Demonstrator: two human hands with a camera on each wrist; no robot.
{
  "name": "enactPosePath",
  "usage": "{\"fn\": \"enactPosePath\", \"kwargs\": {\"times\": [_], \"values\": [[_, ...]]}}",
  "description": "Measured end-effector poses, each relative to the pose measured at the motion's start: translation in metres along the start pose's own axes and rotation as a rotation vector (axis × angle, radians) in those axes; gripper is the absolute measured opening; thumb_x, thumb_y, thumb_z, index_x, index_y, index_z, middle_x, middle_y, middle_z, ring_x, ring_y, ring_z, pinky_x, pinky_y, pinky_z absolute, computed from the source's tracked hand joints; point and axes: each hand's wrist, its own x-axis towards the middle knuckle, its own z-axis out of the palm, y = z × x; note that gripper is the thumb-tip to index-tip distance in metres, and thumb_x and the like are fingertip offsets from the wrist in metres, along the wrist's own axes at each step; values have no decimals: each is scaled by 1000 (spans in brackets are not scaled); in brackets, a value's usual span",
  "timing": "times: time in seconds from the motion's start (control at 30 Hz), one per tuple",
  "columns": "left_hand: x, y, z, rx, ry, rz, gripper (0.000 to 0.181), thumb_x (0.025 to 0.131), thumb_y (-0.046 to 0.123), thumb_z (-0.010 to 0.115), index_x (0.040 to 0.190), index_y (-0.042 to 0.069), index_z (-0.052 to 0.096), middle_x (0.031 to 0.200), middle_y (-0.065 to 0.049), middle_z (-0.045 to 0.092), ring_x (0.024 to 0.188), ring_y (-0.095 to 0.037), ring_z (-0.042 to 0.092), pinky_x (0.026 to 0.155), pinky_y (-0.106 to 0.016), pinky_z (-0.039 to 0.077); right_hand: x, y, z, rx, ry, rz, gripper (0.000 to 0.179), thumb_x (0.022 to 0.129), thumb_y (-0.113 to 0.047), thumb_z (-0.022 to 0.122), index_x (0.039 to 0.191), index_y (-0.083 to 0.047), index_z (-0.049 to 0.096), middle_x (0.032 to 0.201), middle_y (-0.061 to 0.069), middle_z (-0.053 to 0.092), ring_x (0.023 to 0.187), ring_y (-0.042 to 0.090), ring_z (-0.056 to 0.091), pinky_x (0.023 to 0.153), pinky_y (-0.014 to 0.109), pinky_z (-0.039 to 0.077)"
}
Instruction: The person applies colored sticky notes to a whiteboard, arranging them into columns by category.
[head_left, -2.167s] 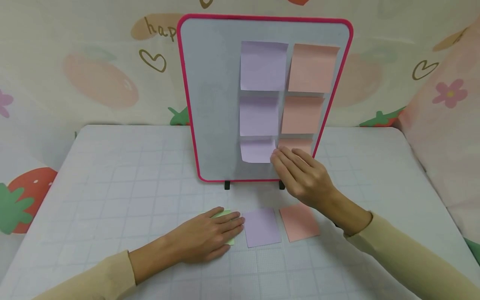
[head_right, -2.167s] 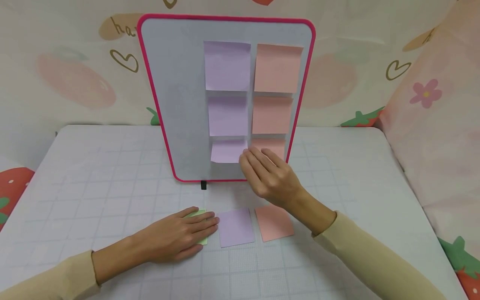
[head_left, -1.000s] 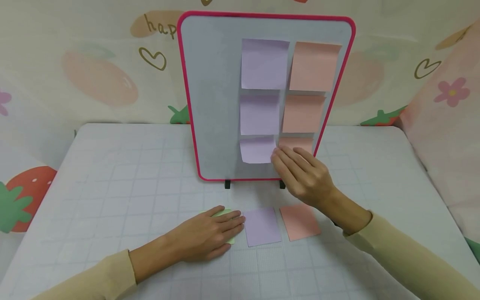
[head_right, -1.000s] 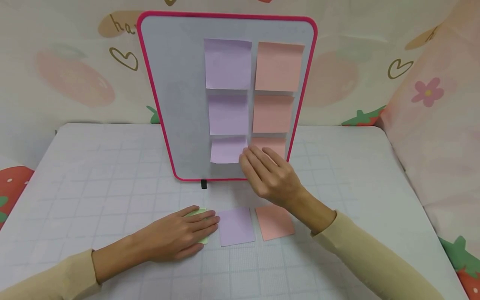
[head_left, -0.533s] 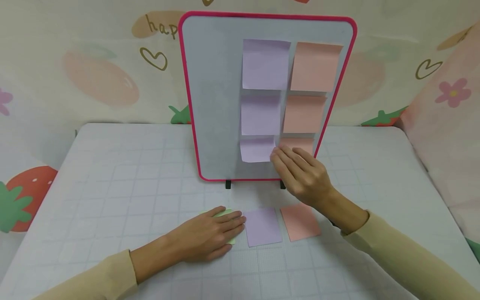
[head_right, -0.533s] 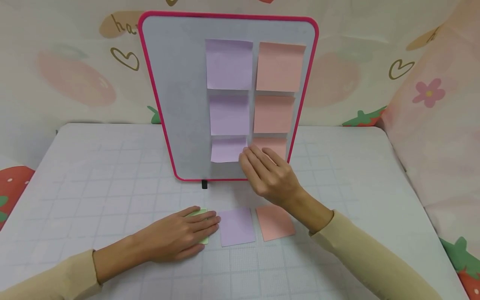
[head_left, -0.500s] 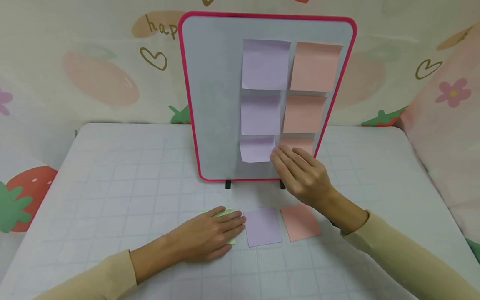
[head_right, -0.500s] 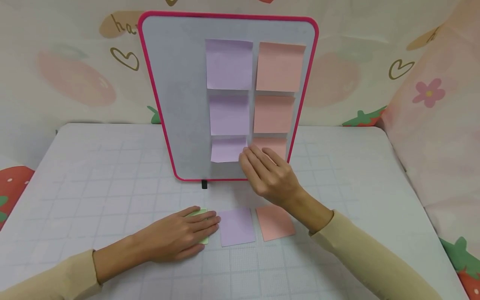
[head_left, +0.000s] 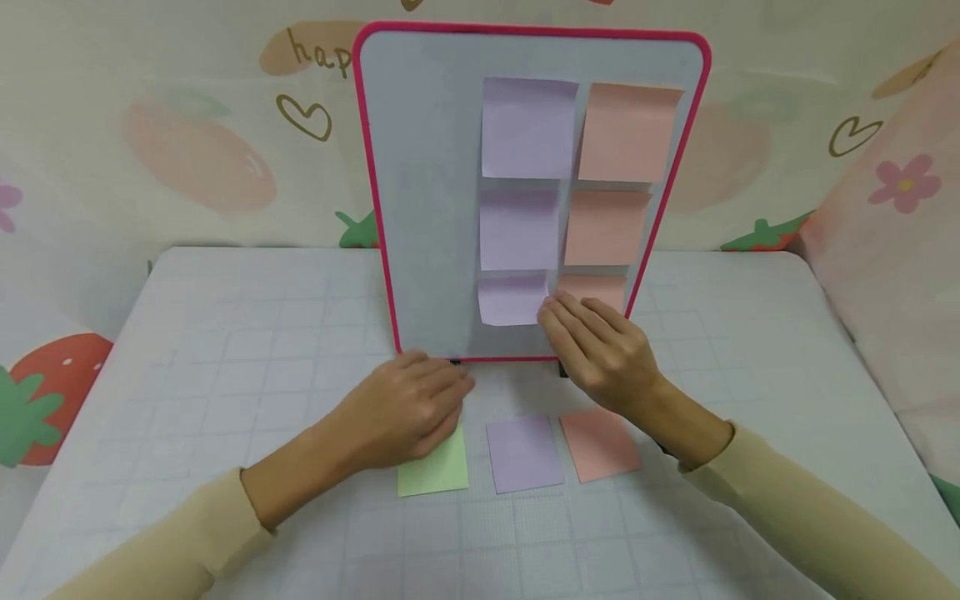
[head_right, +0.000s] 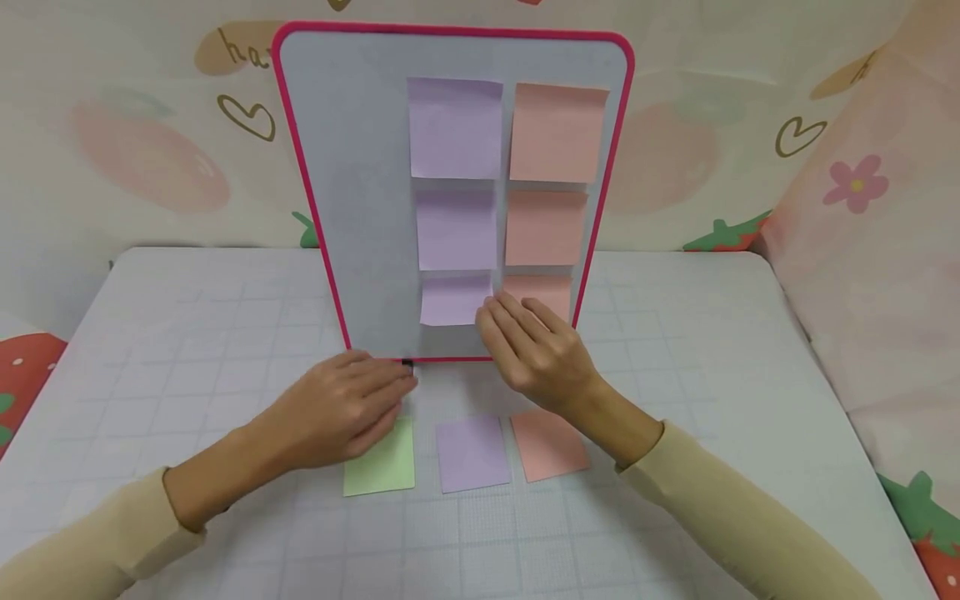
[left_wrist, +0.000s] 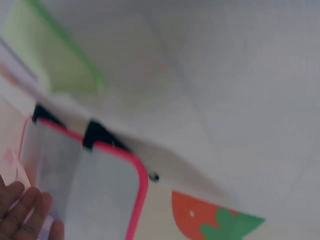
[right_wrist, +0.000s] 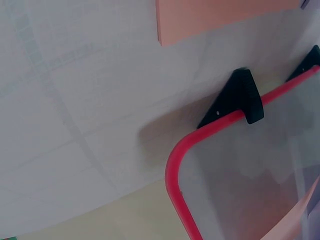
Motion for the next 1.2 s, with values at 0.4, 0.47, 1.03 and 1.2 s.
{"fn": "enactPosePath", "kwargs": {"times": [0.4, 0.47, 1.03, 1.2], "values": [[26, -41, -19, 223, -44, -93, 55, 90, 12, 62, 143, 1, 52, 148, -11, 50, 142, -27, 39, 114, -48, 33, -4, -2, 2, 4, -19, -9, 12, 90, 5, 66, 101, 6, 70, 96, 17, 75, 86, 30, 73, 69, 40, 59], [27, -43, -17, 232, -92, -84, 57, 90, 11, 61, 145, 2, 50, 150, -10, 49, 144, -27, 35, 117, -47, 29, -5, -2, 2, -2, -23, -11, 12, 90, 5, 66, 101, 6, 70, 96, 17, 74, 87, 30, 73, 70, 40, 59], [33, -47, -11, 359, -233, -57, 68, 88, 21, 68, 149, 6, 45, 153, -7, 45, 147, -24, 30, 122, -47, 14, -11, -4, 3, -11, -101, -45, 12, 91, 4, 66, 103, 6, 69, 98, 17, 74, 87, 30, 73, 72, 39, 58], [32, -46, -7, 407, -198, -65, 62, 91, 25, 63, 148, 7, 47, 153, -5, 45, 147, -24, 30, 121, -48, 15, -15, -4, 5, -7, -147, -60, 13, 94, 1, 62, 104, 5, 69, 100, 17, 74, 90, 31, 72, 74, 40, 58]]}}
